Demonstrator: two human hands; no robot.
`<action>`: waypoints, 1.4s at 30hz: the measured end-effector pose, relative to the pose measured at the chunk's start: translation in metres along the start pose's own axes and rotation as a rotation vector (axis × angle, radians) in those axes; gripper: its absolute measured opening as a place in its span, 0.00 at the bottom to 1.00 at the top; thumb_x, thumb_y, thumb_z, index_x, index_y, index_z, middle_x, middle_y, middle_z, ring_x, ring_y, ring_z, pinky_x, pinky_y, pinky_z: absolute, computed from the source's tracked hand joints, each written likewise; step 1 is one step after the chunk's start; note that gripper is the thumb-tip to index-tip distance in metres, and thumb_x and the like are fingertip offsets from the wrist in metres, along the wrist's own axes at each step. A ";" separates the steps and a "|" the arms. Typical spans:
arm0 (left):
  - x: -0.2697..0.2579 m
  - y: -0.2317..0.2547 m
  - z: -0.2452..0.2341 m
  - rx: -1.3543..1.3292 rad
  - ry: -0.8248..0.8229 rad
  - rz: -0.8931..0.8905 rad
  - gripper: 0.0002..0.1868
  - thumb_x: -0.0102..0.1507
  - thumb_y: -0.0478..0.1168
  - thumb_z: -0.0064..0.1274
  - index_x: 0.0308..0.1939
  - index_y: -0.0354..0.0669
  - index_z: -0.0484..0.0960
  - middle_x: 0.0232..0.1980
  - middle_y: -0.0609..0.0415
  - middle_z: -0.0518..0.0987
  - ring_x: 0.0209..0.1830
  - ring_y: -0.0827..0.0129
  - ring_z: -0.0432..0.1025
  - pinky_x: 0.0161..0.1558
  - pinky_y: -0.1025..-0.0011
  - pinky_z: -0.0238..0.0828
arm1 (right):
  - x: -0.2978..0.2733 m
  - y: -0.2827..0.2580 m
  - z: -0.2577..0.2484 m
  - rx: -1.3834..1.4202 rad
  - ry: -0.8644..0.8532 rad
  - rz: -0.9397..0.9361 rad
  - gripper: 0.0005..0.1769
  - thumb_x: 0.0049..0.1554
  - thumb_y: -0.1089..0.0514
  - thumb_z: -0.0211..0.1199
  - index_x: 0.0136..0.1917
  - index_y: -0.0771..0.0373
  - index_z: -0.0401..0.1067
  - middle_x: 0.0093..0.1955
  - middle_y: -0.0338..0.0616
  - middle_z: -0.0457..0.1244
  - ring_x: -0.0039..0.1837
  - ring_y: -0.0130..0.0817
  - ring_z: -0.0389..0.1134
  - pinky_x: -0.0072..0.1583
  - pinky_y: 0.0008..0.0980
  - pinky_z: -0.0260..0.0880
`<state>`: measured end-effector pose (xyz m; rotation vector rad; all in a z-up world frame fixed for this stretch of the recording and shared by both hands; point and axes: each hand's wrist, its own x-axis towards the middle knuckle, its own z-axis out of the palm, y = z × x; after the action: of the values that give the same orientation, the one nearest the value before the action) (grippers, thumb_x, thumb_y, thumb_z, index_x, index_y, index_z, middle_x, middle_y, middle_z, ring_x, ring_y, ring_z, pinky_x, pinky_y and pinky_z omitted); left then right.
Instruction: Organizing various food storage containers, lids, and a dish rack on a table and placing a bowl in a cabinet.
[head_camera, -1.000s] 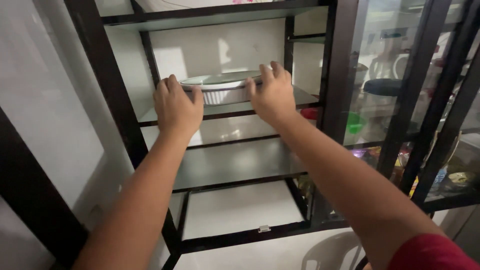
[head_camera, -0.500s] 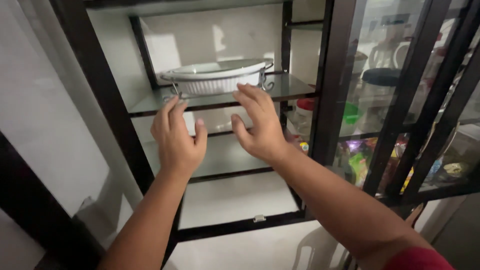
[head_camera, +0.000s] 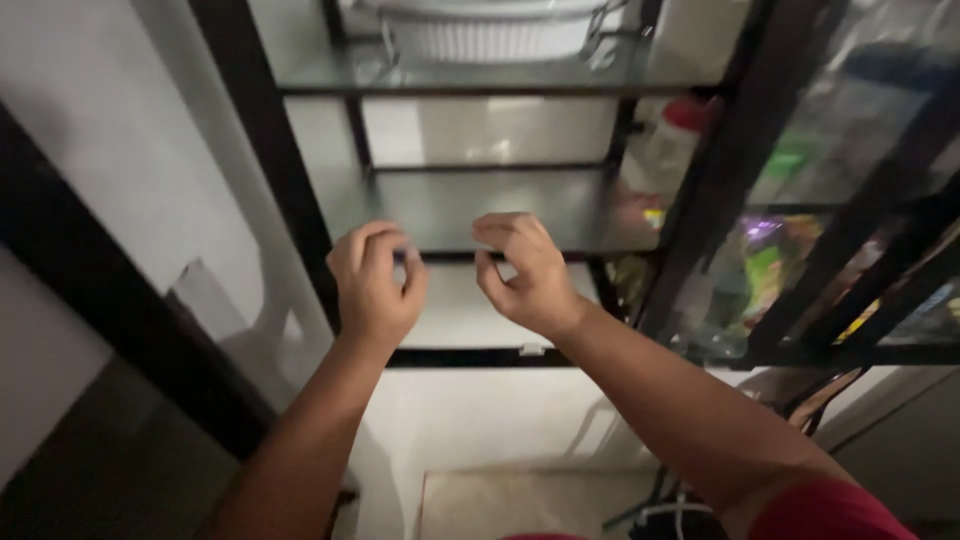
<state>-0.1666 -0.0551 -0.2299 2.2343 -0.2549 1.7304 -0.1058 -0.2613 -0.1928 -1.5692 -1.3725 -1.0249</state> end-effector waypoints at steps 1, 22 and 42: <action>-0.004 -0.001 0.000 0.010 -0.014 -0.018 0.14 0.59 0.35 0.60 0.47 0.42 0.77 0.55 0.49 0.76 0.56 0.50 0.70 0.58 0.53 0.63 | -0.006 0.002 0.005 0.018 -0.012 0.014 0.18 0.53 0.71 0.67 0.57 0.65 0.71 0.60 0.51 0.66 0.60 0.51 0.68 0.62 0.42 0.71; -0.045 0.004 0.035 -0.295 -0.125 -0.044 0.07 0.58 0.26 0.57 0.35 0.36 0.74 0.41 0.47 0.76 0.39 0.51 0.72 0.42 0.57 0.68 | -0.086 0.033 0.030 -0.123 -0.049 0.263 0.15 0.53 0.73 0.65 0.53 0.64 0.73 0.57 0.48 0.67 0.58 0.51 0.67 0.59 0.43 0.69; -0.044 -0.018 0.065 -0.379 0.003 -0.161 0.09 0.58 0.25 0.55 0.40 0.38 0.74 0.42 0.47 0.76 0.43 0.49 0.72 0.46 0.58 0.69 | -0.068 0.037 0.055 -0.432 0.131 0.498 0.08 0.56 0.70 0.68 0.49 0.64 0.76 0.41 0.46 0.66 0.43 0.42 0.69 0.45 0.38 0.70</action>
<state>-0.1132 -0.0624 -0.2898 1.9224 -0.3581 1.4619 -0.0706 -0.2369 -0.2777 -1.9823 -0.6358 -1.1232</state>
